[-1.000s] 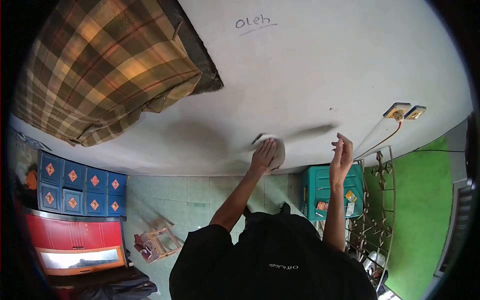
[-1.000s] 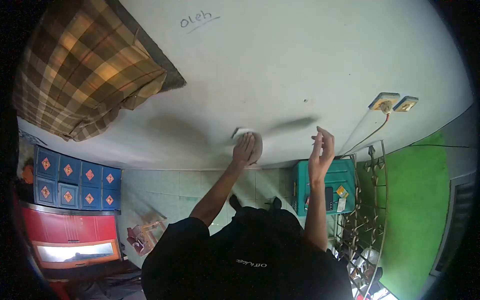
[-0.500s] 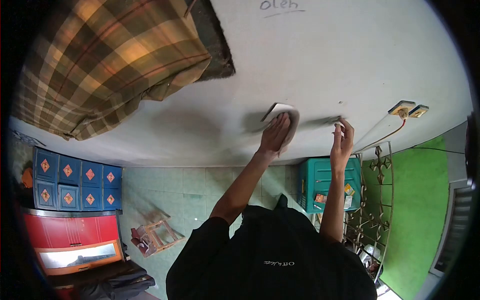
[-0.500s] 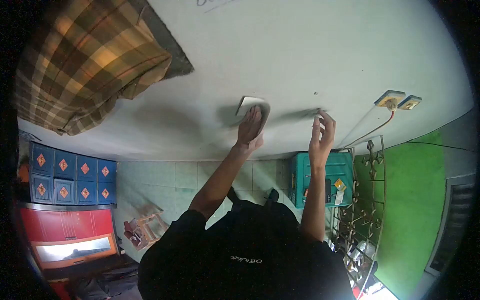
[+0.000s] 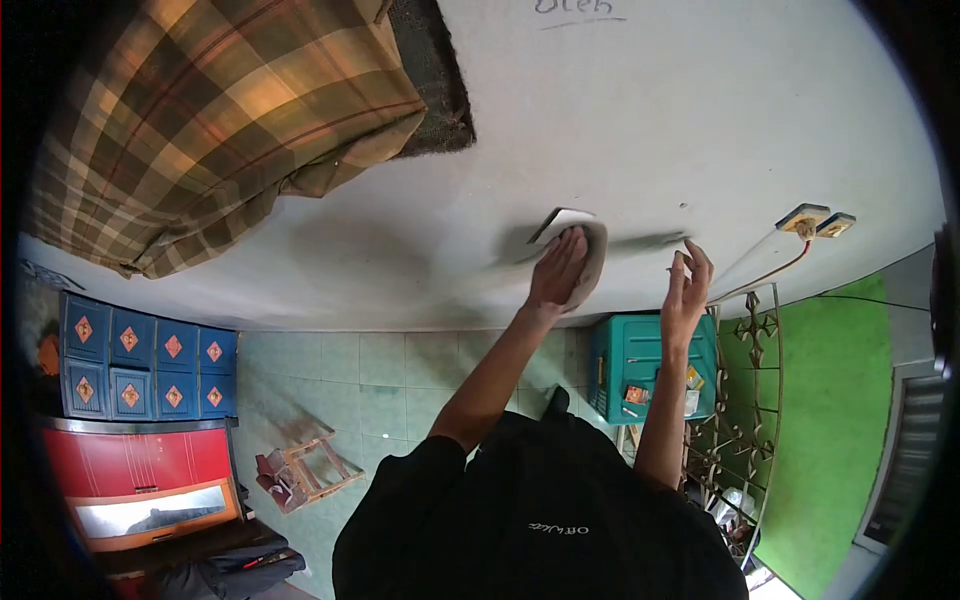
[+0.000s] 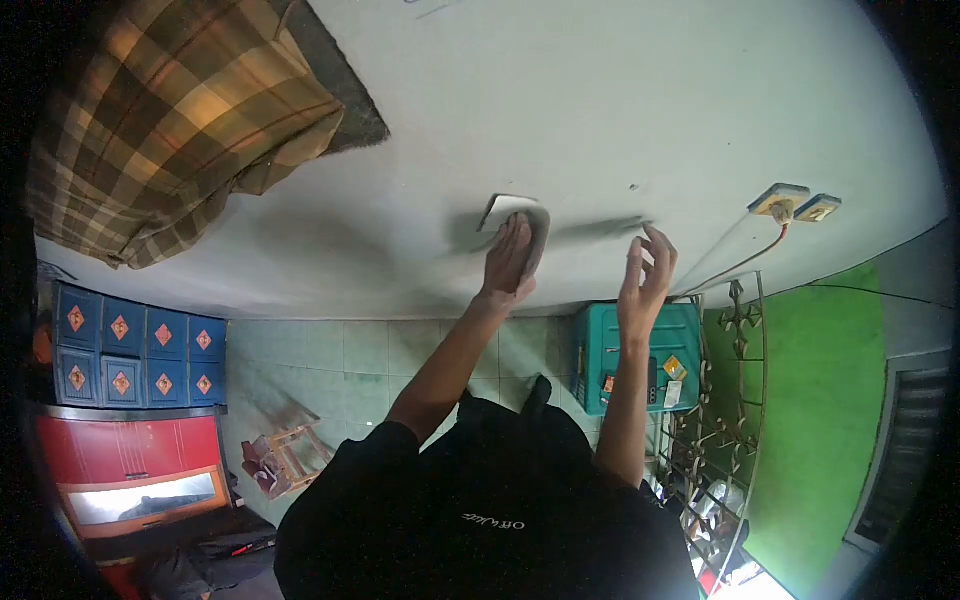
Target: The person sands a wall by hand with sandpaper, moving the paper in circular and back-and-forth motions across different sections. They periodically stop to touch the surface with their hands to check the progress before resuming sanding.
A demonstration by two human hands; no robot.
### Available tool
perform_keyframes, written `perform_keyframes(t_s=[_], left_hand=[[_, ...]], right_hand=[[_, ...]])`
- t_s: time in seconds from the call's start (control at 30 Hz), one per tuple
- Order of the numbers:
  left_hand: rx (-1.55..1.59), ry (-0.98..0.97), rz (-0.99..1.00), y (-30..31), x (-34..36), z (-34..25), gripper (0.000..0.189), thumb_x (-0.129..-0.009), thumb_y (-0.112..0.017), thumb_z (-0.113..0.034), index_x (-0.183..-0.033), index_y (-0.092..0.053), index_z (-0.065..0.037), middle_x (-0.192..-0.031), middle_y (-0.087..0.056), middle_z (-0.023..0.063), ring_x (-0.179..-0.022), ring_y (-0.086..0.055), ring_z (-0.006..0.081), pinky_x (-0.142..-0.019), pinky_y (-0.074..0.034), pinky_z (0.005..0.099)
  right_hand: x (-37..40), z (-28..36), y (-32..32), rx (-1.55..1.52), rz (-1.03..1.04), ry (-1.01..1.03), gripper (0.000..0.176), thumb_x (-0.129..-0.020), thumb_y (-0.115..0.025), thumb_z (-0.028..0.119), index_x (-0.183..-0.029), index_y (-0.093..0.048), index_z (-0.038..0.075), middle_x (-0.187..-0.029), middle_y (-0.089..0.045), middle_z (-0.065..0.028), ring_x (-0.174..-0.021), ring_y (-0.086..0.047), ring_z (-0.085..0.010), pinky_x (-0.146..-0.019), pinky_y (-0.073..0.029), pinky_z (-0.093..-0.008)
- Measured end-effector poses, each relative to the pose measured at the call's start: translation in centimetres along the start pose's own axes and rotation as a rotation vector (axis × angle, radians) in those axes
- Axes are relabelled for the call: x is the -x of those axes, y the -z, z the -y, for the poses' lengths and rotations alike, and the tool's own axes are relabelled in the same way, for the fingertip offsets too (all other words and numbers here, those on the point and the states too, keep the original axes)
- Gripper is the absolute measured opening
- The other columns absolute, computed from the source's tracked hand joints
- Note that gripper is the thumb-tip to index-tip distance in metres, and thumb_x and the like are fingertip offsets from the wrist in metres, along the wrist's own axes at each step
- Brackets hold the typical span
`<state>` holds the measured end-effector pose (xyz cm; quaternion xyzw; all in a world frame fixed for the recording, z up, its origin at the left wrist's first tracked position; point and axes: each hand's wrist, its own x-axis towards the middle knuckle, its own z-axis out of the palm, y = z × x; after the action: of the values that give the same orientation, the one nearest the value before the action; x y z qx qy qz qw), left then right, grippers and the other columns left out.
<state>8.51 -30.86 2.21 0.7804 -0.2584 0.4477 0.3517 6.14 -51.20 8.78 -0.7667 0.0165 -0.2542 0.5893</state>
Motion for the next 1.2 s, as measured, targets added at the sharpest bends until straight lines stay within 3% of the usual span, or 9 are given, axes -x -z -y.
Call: perform_keyframes(t_s=[0.1, 0.2, 0.37, 0.5, 0.6, 0.7, 0.83, 1.07, 1.2], left_hand=[[-0.166, -0.061, 0.152, -0.2, 7.4, 3.9, 0.053, -0.085, -0.055, -0.019, -0.128, -0.045, 0.009, -0.129, -0.050, 0.0270, -0.122, -0.048, 0.0379, -0.103, -0.036, 0.0475], [-0.129, 0.083, 0.275, 1.4, 10.5, 3.9, 0.055, -0.085, -0.056, -0.020, -0.129, -0.044, 0.009, -0.131, -0.049, 0.0265, -0.123, -0.047, 0.0383, -0.104, -0.036, 0.0486], [-0.075, 0.097, -0.066, 0.0, -0.2, -0.3, 0.052, -0.083, -0.059, -0.006, -0.129, -0.041, 0.013, -0.129, -0.047, 0.0308, -0.118, -0.049, 0.0447, -0.099, -0.038, 0.0537], [-0.217, 0.115, 0.134, -1.4, 4.7, 2.7, 0.053, -0.082, -0.058, -0.004, -0.129, -0.040, 0.013, -0.127, -0.049, 0.0313, -0.117, -0.050, 0.0454, -0.099, -0.038, 0.0533], [-0.203, 0.164, 0.285, -0.8, 10.7, 2.5, 0.052, -0.082, -0.055, 0.000, -0.130, -0.040, 0.013, -0.125, -0.050, 0.0308, -0.114, -0.052, 0.0451, -0.099, -0.040, 0.0516], [-0.134, 0.157, 0.149, -2.0, 10.3, 2.5, 0.054, -0.081, -0.054, 0.003, -0.131, -0.038, 0.013, -0.128, -0.048, 0.0312, -0.115, -0.051, 0.0452, -0.097, -0.042, 0.0499], [-0.031, -0.027, -0.117, -0.7, -1.8, -1.3, 0.055, -0.080, -0.049, 0.007, -0.133, -0.035, 0.014, -0.126, -0.049, 0.0319, -0.113, -0.051, 0.0482, -0.094, -0.044, 0.0495], [-0.062, 0.229, 0.154, -2.0, 12.5, 2.3, 0.049, -0.088, -0.046, -0.006, -0.132, -0.035, 0.015, -0.132, -0.043, 0.0332, -0.118, -0.044, 0.0525, -0.098, -0.038, 0.0546], [-0.184, 0.182, 0.090, -0.3, 4.9, 0.2, 0.049, -0.088, -0.046, -0.006, -0.130, -0.036, 0.016, -0.130, -0.043, 0.0343, -0.118, -0.042, 0.0537, -0.101, -0.036, 0.0548]], right_hand=[[-0.1, 0.5, -0.7, 0.171, -0.092, 0.182, 0.061, -0.084, -0.068, 0.014, -0.137, -0.038, 0.005, -0.143, -0.015, -0.0245, -0.127, -0.034, -0.0332, -0.095, -0.044, -0.0429], [-1.0, 3.5, -0.4, 0.348, -0.156, 0.336, 0.080, -0.079, -0.075, 0.017, -0.142, -0.027, 0.004, -0.145, -0.008, -0.0252, -0.134, -0.022, -0.0394, -0.104, -0.034, -0.0492], [-2.9, 1.7, -2.4, 0.357, -0.044, 0.428, 0.124, -0.065, -0.082, 0.042, -0.146, 0.003, 0.001, -0.147, 0.011, -0.0322, -0.138, 0.003, -0.0481, -0.108, -0.017, -0.0586], [-3.9, -1.1, -4.2, 0.482, -0.030, 0.455, 0.135, -0.064, -0.069, 0.068, -0.142, 0.014, -0.004, -0.139, 0.027, -0.0389, -0.132, 0.024, -0.0527, -0.103, 0.008, -0.0659], [-4.2, -1.8, -3.9, 0.519, 0.015, 0.470, 0.136, -0.065, -0.069, 0.067, -0.140, 0.017, -0.007, -0.138, 0.028, -0.0407, -0.131, 0.027, -0.0522, -0.103, 0.012, -0.0640], [-4.3, -2.2, -3.6, 0.489, 0.053, 0.452, 0.137, -0.065, -0.069, 0.067, -0.139, 0.017, -0.010, -0.137, 0.028, -0.0415, -0.130, 0.028, -0.0521, -0.102, 0.014, -0.0635], [-4.2, -1.9, -3.7, 0.491, 0.052, 0.449, 0.137, -0.065, -0.070, 0.066, -0.139, 0.018, -0.010, -0.137, 0.028, -0.0419, -0.130, 0.028, -0.0520, -0.102, 0.014, -0.0633], [-4.2, -2.0, -3.6, 0.513, 0.040, 0.480, 0.138, -0.064, -0.072, 0.065, -0.138, 0.017, -0.011, -0.136, 0.028, -0.0425, -0.130, 0.028, -0.0526, -0.101, 0.013, -0.0643], [-4.3, -2.1, -3.6, 0.548, 0.040, 0.507, 0.139, -0.065, -0.072, 0.065, -0.138, 0.017, -0.012, -0.136, 0.028, -0.0435, -0.129, 0.028, -0.0532, -0.101, 0.013, -0.0648]])
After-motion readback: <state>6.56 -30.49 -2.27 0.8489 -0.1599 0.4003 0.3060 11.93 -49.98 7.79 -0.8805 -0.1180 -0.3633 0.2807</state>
